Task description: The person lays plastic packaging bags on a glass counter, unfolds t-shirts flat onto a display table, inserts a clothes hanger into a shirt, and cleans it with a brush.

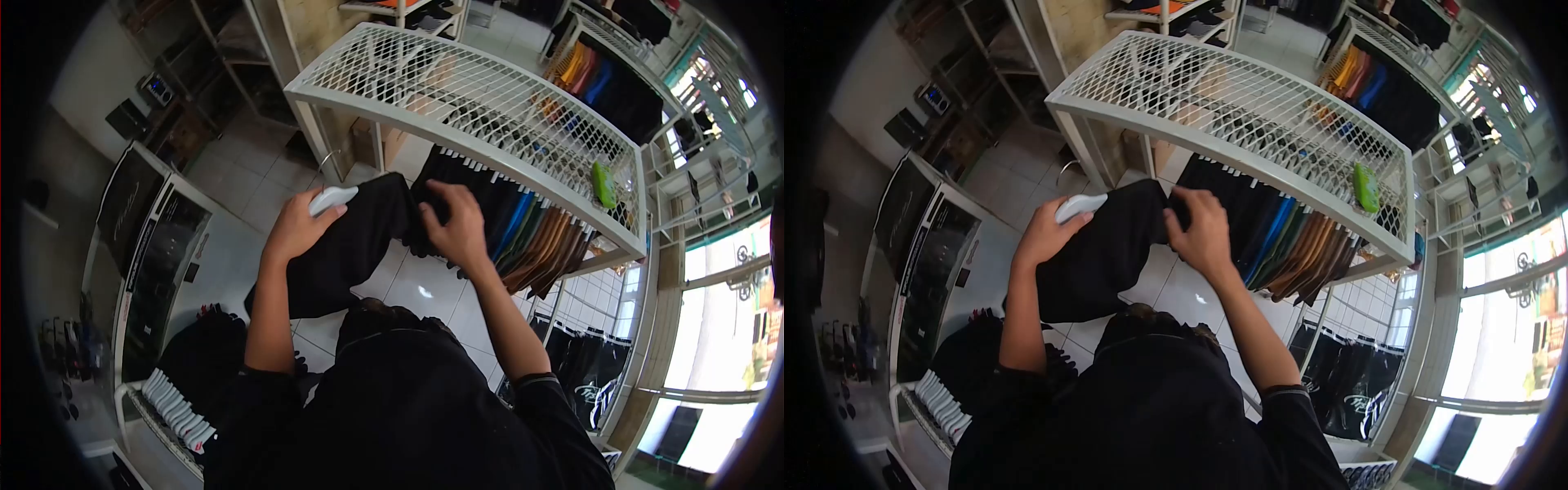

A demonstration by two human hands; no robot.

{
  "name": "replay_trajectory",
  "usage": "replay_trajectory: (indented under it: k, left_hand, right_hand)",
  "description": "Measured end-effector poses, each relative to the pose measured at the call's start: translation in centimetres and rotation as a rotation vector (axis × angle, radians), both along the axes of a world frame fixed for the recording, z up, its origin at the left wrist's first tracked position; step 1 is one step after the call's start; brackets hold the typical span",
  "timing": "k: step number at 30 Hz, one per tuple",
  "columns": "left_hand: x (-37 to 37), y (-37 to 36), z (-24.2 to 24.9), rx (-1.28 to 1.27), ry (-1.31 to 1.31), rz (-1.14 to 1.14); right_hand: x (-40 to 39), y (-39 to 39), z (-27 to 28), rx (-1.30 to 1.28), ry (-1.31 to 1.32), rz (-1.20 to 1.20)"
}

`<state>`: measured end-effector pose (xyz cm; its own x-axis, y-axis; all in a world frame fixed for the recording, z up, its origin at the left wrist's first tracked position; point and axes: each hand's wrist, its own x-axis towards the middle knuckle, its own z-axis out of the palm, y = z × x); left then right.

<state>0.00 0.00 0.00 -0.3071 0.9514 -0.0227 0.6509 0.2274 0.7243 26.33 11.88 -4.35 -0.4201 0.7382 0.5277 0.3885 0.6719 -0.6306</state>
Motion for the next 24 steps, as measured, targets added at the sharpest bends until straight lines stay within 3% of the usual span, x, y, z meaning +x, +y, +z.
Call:
replay_trajectory:
  k: [3,6,8,13,15,18,24]
  left_hand:
    - [-1.1,0.5,-2.2,0.019,-0.047,0.071]
    - [-1.8,2.3,-4.5,-0.076,-0.406,0.007]
    - [-2.1,3.4,-5.8,-0.096,-0.464,-0.018]
    - [-2.6,7.2,-11.0,-0.146,-0.733,-0.064]
    - [-3.2,8.7,-13.6,-0.15,-0.77,-0.077]
    - [-3.3,11.0,-14.0,-0.116,-0.96,0.016]
    - [-4.9,15.8,-19.2,-0.033,-0.848,-0.06]
  right_hand:
    - [-4.0,-2.6,-2.9,-0.201,0.058,0.217]
    - [-6.4,-4.8,-4.6,-0.34,-0.034,0.296]
    - [-7.6,-6.3,-6.0,-0.707,-0.115,0.408]
    - [-9.5,-8.6,-12.3,-0.877,-0.263,0.397]
    - [-10.1,-9.0,-14.7,-0.901,-0.248,0.291]
    - [-10.7,-8.2,-17.1,-0.889,-0.226,0.202]
    - [-13.4,-4.9,-20.0,-1.019,-0.099,0.003]
